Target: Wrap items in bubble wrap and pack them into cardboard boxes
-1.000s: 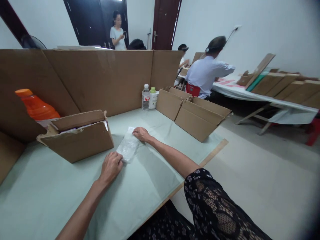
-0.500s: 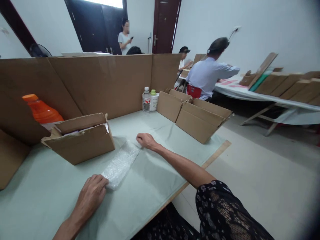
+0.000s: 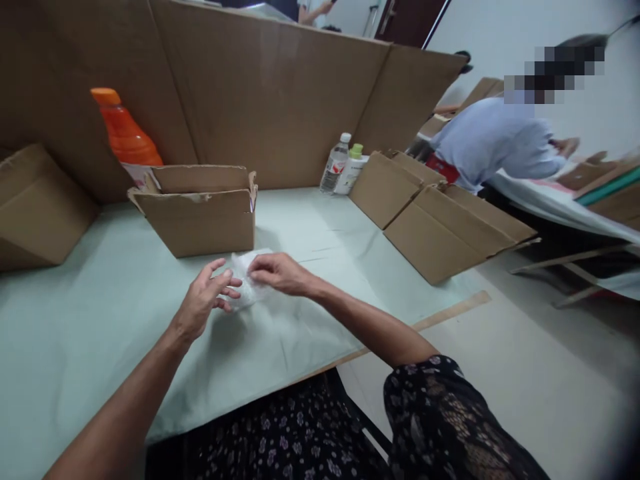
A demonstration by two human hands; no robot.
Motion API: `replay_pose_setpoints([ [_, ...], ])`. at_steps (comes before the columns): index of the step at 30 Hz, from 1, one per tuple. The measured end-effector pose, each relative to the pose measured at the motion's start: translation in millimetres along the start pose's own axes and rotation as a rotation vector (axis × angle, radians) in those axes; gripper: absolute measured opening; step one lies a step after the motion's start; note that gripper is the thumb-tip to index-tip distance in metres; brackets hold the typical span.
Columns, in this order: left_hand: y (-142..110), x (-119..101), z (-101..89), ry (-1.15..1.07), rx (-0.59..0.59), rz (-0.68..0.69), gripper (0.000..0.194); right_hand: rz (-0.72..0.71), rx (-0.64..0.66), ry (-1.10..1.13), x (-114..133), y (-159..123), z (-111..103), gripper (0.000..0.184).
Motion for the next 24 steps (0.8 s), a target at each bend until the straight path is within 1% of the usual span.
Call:
replay_pose_setpoints([
  [1,5,1,1.3,0.047,-0.013,0.002,0.091,-0.009,0.039,-0.03,1,5,10,0.014],
  [3,15,5,-0.1,0.182,-0.049,0.015,0.084,-0.009,0.041,-0.077,0,9,17,0.017],
  [4,20,8,-2.0,0.242,-0.063,0.017,0.08,0.0,0.01,-0.092,-2,9,16,0.018],
  [6,29,14,-6.1,0.318,-0.078,0.01,0.077,0.027,-0.08,-0.124,-8,5,5,0.02],
  [8,35,21,-8.7,0.376,-0.081,0.002,0.077,0.06,-0.122,-0.196,-17,1,-6,0.021],
  [10,40,28,-10.5,0.453,-0.088,0.004,0.075,0.117,-0.106,-0.319,-28,-2,-10,0.023],
  [14,39,34,-19.3,0.634,-0.175,0.024,0.067,0.217,0.003,-0.583,-50,-1,0,0.025],
  [15,37,33,-22.2,0.7,-0.21,0.06,0.065,0.22,0.022,-0.615,-54,0,3,0.025],
  [16,34,31,-24.5,0.771,-0.243,0.124,0.063,0.218,0.034,-0.631,-58,1,5,0.025],
  [18,28,24,-24.6,0.91,-0.289,0.33,0.055,0.212,0.04,-0.638,-61,1,7,0.025],
  [19,27,21,-21.9,0.965,-0.286,0.446,0.049,0.211,0.042,-0.637,-62,1,7,0.025],
  [20,26,19,-17.5,1.01,-0.253,0.539,0.044,0.21,0.041,-0.635,-62,1,7,0.025],
  [21,27,19,-12.0,1.063,-0.195,0.597,0.04,0.208,0.039,-0.63,-63,1,7,0.025],
  [22,30,21,-6.1,1.119,-0.124,0.618,0.037,0.204,0.034,-0.619,-63,2,6,0.024],
  [24,35,31,4.3,1.215,-0.007,0.581,0.033,0.198,0.004,-0.57,-66,3,5,0.023],
])
Point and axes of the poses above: each hand's wrist, its own y-axis towards the middle knuckle, its own z-axis out of the palm, x = y × z, the point moved 1 cm from there along y, towards the middle knuckle, and after that the axes turned 1 degree about z, right-handed, at the moved point
